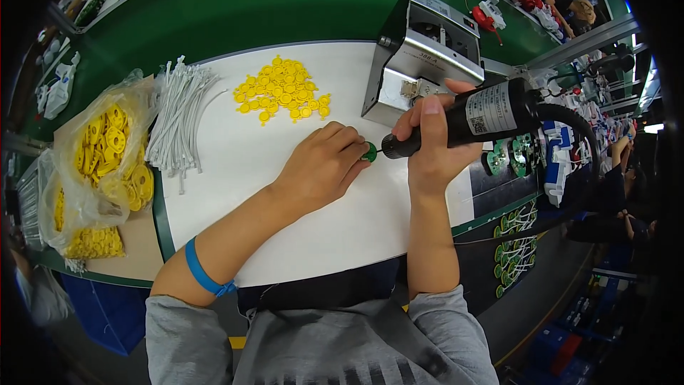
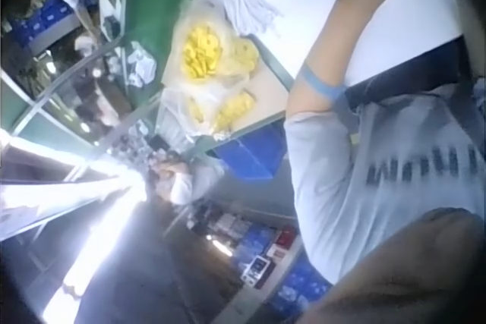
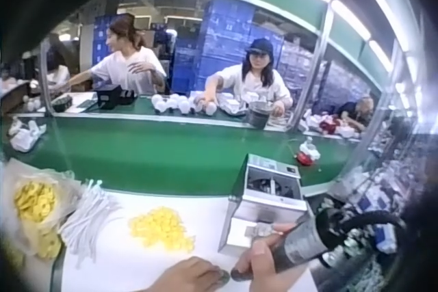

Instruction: The person assembles electronic components onto green circuit boards by attaching yellow plastic parts with screws using an electric screwdriver.

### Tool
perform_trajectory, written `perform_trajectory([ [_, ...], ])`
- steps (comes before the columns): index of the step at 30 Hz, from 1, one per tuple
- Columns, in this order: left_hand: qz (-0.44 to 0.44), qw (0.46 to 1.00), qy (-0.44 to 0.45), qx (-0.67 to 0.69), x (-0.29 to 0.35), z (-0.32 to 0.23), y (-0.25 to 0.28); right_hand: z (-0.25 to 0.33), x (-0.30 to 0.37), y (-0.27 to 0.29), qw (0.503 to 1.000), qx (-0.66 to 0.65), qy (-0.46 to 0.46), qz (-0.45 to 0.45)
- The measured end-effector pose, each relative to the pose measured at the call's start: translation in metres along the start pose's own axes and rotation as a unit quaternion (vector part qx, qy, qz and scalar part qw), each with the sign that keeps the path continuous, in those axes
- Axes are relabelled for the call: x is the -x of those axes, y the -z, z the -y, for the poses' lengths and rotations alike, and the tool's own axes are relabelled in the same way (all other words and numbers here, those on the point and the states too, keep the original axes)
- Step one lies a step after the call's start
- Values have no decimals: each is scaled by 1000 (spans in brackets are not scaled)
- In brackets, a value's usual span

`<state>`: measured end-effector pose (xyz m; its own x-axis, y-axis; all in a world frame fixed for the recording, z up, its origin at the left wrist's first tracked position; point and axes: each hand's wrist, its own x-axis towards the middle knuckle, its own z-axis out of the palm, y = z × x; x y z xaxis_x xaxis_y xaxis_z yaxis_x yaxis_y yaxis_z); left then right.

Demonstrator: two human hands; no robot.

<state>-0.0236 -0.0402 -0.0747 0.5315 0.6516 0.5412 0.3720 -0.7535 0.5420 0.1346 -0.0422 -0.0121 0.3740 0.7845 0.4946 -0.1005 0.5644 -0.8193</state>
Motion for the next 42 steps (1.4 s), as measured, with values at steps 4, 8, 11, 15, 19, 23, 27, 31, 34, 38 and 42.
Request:
perform_trajectory([
  [4, 5, 1000, 1, 0, 1, -1, 1, -1, 1, 0, 1000, -4, -9, -2],
  [8, 0, 1000, 2, 1, -1, -2, 2, 0, 2, -1, 998, 30, -26, 54],
  [11, 7, 1000, -4, -5, -2, 0, 5, -10, -4, 1, 988, 50, -17, 146],
  [15, 3, 1000, -3, -8, -2, 0, 6, -8, -4, -4, 990, 33, -52, 125],
  [19, 5, 1000, 5, -3, -5, -7, 7, -1, 1, -8, 999, 37, -32, 8],
  [23, 11, 1000, 0, 10, -10, -12, 9, 28, -39, 2, 992, -87, -48, 71],
  [27, 21, 999, -10, 27, -14, -13, 8, 60, -58, -10, 998, -40, 36, 39],
  [31, 23, 999, -3, 25, -16, -16, 9, 49, -78, -7, 970, 171, 176, 1],
  [34, 21, 999, -5, 26, -17, -18, 7, 52, -82, -9, 978, 166, 123, -23],
  [38, 19, 1000, -1, 24, -16, -18, 7, 55, -87, -10, 987, 143, 72, -15],
  [42, 24, 999, 6, 37, -17, -15, 9, 52, -87, -10, 987, 145, 63, 3],
])
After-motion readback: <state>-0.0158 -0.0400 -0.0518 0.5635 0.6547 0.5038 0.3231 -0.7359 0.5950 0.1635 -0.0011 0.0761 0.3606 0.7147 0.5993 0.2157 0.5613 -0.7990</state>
